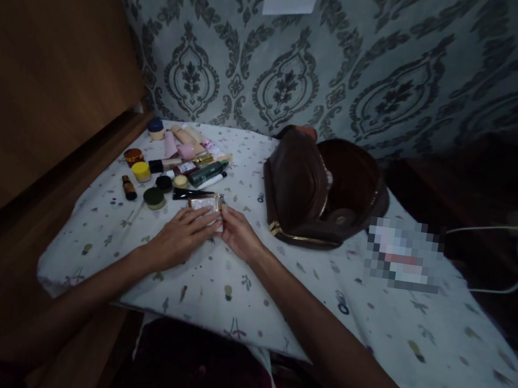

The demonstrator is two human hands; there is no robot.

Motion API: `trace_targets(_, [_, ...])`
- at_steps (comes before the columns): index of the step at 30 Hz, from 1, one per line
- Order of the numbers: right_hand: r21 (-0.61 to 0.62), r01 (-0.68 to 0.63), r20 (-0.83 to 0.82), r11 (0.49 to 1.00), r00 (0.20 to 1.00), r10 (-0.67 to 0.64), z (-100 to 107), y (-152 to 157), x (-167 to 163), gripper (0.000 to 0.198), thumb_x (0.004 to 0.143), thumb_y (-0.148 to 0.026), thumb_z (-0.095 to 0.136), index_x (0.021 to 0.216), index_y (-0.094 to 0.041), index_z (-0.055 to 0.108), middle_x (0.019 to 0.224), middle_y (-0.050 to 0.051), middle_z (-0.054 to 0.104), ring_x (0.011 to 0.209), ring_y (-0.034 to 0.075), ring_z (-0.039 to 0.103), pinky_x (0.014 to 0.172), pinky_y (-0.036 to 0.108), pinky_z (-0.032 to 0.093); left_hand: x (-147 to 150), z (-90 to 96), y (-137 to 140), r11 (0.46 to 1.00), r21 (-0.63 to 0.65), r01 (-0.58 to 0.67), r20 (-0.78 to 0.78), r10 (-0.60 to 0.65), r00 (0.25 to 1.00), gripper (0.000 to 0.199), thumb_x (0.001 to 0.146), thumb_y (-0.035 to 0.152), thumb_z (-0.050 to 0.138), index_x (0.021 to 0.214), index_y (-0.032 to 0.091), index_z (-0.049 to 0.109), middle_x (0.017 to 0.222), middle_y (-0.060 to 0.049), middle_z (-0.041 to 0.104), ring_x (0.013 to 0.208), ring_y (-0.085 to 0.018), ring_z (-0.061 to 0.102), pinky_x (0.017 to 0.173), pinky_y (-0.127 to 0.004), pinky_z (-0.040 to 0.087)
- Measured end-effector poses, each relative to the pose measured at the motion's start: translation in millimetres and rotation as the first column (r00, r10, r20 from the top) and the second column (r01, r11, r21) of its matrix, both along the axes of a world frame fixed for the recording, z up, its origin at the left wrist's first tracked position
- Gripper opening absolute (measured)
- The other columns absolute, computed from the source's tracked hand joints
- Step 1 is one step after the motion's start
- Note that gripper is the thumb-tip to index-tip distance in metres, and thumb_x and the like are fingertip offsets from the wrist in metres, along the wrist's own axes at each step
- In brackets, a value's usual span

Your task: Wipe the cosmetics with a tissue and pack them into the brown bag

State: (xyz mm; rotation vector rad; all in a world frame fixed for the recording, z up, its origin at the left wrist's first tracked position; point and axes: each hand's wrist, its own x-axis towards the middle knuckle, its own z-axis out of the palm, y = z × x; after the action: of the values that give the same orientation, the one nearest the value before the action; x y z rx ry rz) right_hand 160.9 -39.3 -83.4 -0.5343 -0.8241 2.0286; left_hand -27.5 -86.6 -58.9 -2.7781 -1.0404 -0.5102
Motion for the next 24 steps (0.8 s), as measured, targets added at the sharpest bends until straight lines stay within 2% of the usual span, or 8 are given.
trace_targets(2, [-0.014,0.003,-0.010,1.000,1.000,-0.003,0.3,0.4,-0.6,0.027,0.076,-0.037,0.082,0.092,-0.019,0.070,0.093,0.002,0.072,0.076,0.011,0.061,0.070,0.024,0.056,-3.6,3.4,-4.1,0.999,-0.004,-0.038,-0.122,0.037,0.992,0.060,0.095,0.004,0.041,0.152,0.021,0.035,0.155,-0.011,0.045,0.145,-0.031,0.037,0.106,-0.051,0.043])
trace_targets(5, [-0.018,0.031,0.008,0.999,1.000,-0.031,0.9,0.6,-0.8,0.028,0.074,-0.038,0.084,0.091,-0.019,0.071,0.092,0.002,0.072,0.077,0.012,0.062,0.066,0.021,0.053,-9.9,1.9,-5.7,0.999,0.024,-0.024,-0.187,0.028,0.982,0.055,0.098,0.009,0.040,0.151,0.022,0.036,0.154,-0.011,0.047,0.142,-0.030,0.040,0.103,-0.045,0.046])
trace_targets(9, [0.045,0.031,0.090,0.999,0.995,-0.034,0.7,1.2,0.8,0.034,0.074,-0.042,0.083,0.096,-0.020,0.070,0.091,0.002,0.073,0.079,0.014,0.066,0.067,0.024,0.055,-19.9,-7.2,-4.5,0.994,0.101,0.037,-0.161,-0.020,0.987,0.048,0.100,0.011,0.039,0.147,0.021,0.040,0.138,-0.013,0.059,0.130,-0.028,0.051,0.102,-0.042,0.049])
trace_targets(13, [0.105,0.001,0.123,0.994,0.992,-0.014,-1.5,2.8,2.1,0.045,0.069,-0.043,0.087,0.104,-0.022,0.069,0.092,0.002,0.074,0.079,0.015,0.067,0.067,0.026,0.059,-27.9,-12.2,-5.7,0.985,0.153,0.073,-0.104,-0.058,0.993,0.040,0.100,0.013,0.040,0.139,0.019,0.046,0.126,-0.014,0.063,0.120,-0.027,0.056,0.090,-0.040,0.056])
trace_targets(16, [0.117,0.003,0.123,0.993,0.992,-0.018,-3.7,3.5,2.3,0.044,0.071,-0.043,0.086,0.105,-0.022,0.068,0.095,0.002,0.074,0.081,0.016,0.068,0.069,0.030,0.062,-28.8,-14.6,-7.6,0.982,0.177,0.058,-0.033,-0.053,0.998,0.034,0.099,0.011,0.042,0.131,0.018,0.051,0.119,-0.015,0.065,0.109,-0.026,0.060,0.081,-0.037,0.058])
trace_targets(19, [0.132,-0.013,0.128,0.991,0.992,-0.004,-5.0,2.8,2.6,0.043,0.074,-0.042,0.084,0.107,-0.021,0.067,0.094,0.003,0.074,0.080,0.016,0.069,0.072,0.031,0.062,-25.1,-17.4,-8.2,0.986,0.169,-0.009,0.110,-0.010,0.994,0.029,0.098,0.010,0.043,0.122,0.019,0.056,0.112,-0.013,0.065,0.101,-0.024,0.060,0.079,-0.037,0.057])
trace_targets(21, [0.146,-0.026,0.127,0.989,0.992,0.007,-4.6,2.0,2.8,0.042,0.075,-0.042,0.083,0.108,-0.020,0.067,0.096,0.004,0.074,0.080,0.016,0.069,0.073,0.032,0.063,-22.3,-17.6,-7.3,0.992,0.104,-0.071,0.230,0.046,0.972,0.027,0.097,0.011,0.044,0.118,0.020,0.057,0.109,-0.010,0.063,0.100,-0.022,0.061,0.082,-0.037,0.057])
trace_targets(24, [0.156,-0.024,0.121,0.987,0.993,0.005,-2.6,0.9,3.0,0.042,0.076,-0.041,0.083,0.109,-0.021,0.066,0.095,0.003,0.074,0.081,0.016,0.069,0.073,0.031,0.063,-21.1,-12.7,-4.5,0.985,-0.059,-0.165,0.391,0.175,0.904,0.022,0.097,0.017,0.047,0.115,0.021,0.058,0.103,-0.007,0.061,0.097,-0.020,0.061,0.085,-0.035,0.056])
